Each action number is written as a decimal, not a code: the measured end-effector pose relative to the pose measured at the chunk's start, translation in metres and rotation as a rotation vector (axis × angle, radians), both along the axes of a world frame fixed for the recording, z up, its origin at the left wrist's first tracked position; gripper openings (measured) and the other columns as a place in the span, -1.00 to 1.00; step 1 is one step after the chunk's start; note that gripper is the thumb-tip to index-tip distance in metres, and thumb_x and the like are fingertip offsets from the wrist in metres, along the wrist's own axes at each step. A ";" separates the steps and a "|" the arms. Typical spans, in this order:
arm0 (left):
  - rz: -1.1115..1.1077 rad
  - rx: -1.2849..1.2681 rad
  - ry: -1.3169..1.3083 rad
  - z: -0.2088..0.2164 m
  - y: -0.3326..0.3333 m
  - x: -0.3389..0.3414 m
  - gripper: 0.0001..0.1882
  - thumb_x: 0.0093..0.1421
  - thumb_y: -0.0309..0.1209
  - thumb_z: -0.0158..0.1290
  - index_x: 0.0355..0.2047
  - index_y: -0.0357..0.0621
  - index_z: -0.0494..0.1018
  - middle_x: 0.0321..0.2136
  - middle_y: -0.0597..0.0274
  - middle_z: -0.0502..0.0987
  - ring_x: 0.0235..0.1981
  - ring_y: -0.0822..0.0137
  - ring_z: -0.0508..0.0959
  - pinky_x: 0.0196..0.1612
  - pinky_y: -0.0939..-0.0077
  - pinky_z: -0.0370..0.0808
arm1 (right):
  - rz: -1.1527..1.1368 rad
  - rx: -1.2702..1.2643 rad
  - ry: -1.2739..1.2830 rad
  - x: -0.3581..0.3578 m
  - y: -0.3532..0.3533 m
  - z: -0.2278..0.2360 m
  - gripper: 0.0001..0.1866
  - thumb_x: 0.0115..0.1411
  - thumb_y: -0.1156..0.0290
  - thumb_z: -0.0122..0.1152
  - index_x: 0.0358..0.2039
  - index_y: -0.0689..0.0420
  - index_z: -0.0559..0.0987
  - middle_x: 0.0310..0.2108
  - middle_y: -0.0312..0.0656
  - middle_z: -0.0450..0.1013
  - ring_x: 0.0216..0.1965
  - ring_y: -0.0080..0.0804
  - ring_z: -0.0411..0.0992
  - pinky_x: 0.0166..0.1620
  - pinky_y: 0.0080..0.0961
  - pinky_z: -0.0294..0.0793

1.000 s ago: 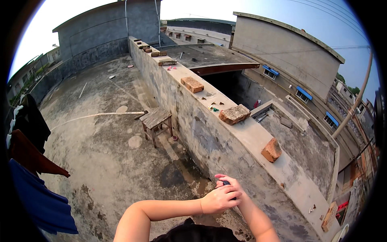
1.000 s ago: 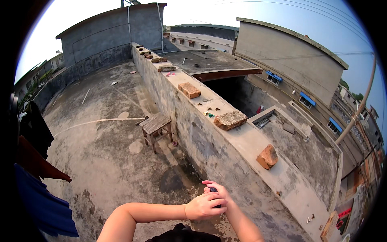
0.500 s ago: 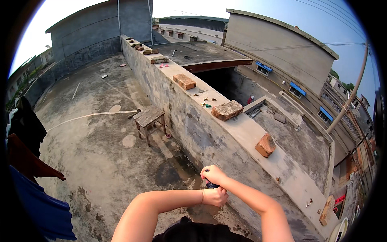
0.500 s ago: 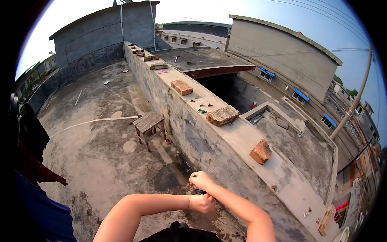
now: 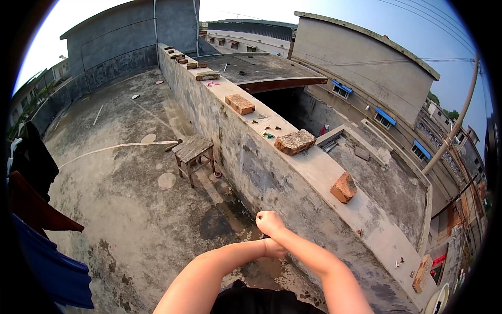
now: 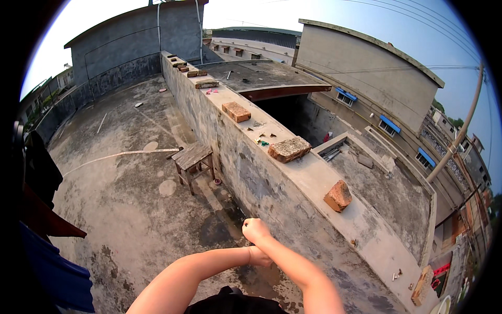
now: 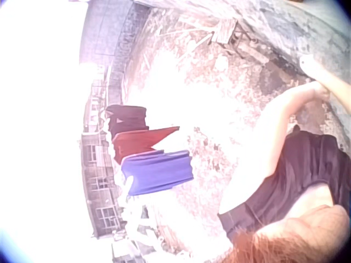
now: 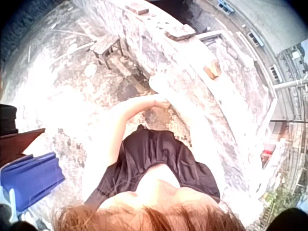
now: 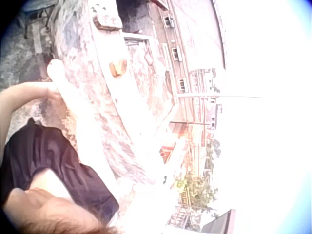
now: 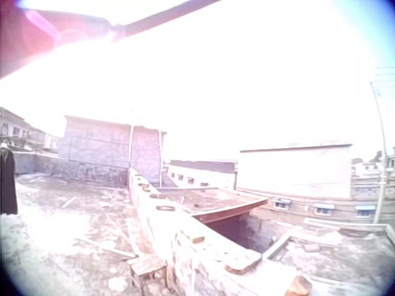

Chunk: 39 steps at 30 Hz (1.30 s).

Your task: The person hangs wet clothes on a rooftop clothesline using white plastic hangers. They retrieve a black t-shirt and a blue shirt from a basin, wring out the excess water, place them on hangers, and hang them on the line alongside other drying garments.

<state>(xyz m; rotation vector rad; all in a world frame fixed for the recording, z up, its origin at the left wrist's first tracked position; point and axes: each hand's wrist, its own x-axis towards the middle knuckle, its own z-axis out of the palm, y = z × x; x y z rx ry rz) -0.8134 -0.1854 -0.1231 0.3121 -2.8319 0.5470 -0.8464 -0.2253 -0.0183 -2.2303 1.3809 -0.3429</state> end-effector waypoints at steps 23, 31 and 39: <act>1.075 1.083 1.554 0.084 0.038 0.119 -0.54 0.09 -0.15 0.16 -0.16 -0.25 0.40 -0.21 0.09 0.46 -0.20 0.22 0.49 -0.10 0.47 0.41 | -0.389 1.164 -0.990 -0.025 0.013 0.002 -0.72 0.08 0.26 0.25 -0.25 0.11 0.49 -0.36 -0.25 0.50 -0.36 -0.40 0.50 -0.29 -0.36 0.53; 0.917 0.806 1.171 0.082 0.106 0.185 0.04 -0.18 0.00 0.35 0.26 -0.01 0.08 0.17 -0.12 0.09 0.21 -0.09 0.14 0.24 0.09 0.13 | -0.331 1.102 -1.079 0.022 0.013 -0.017 -0.71 0.03 0.42 0.20 -0.19 0.11 0.47 -0.34 -0.21 0.47 -0.35 -0.36 0.49 -0.37 -0.31 0.55; 0.933 0.373 0.959 0.117 0.138 0.220 -0.62 -0.07 -0.39 0.28 -0.21 -0.18 0.49 -0.13 0.10 0.46 -0.03 0.04 0.41 0.04 0.23 0.35 | -0.177 1.197 -0.945 0.070 0.021 -0.012 -0.76 0.08 0.36 0.16 -0.21 0.09 0.50 -0.36 -0.26 0.47 -0.35 -0.38 0.50 -0.31 -0.33 0.54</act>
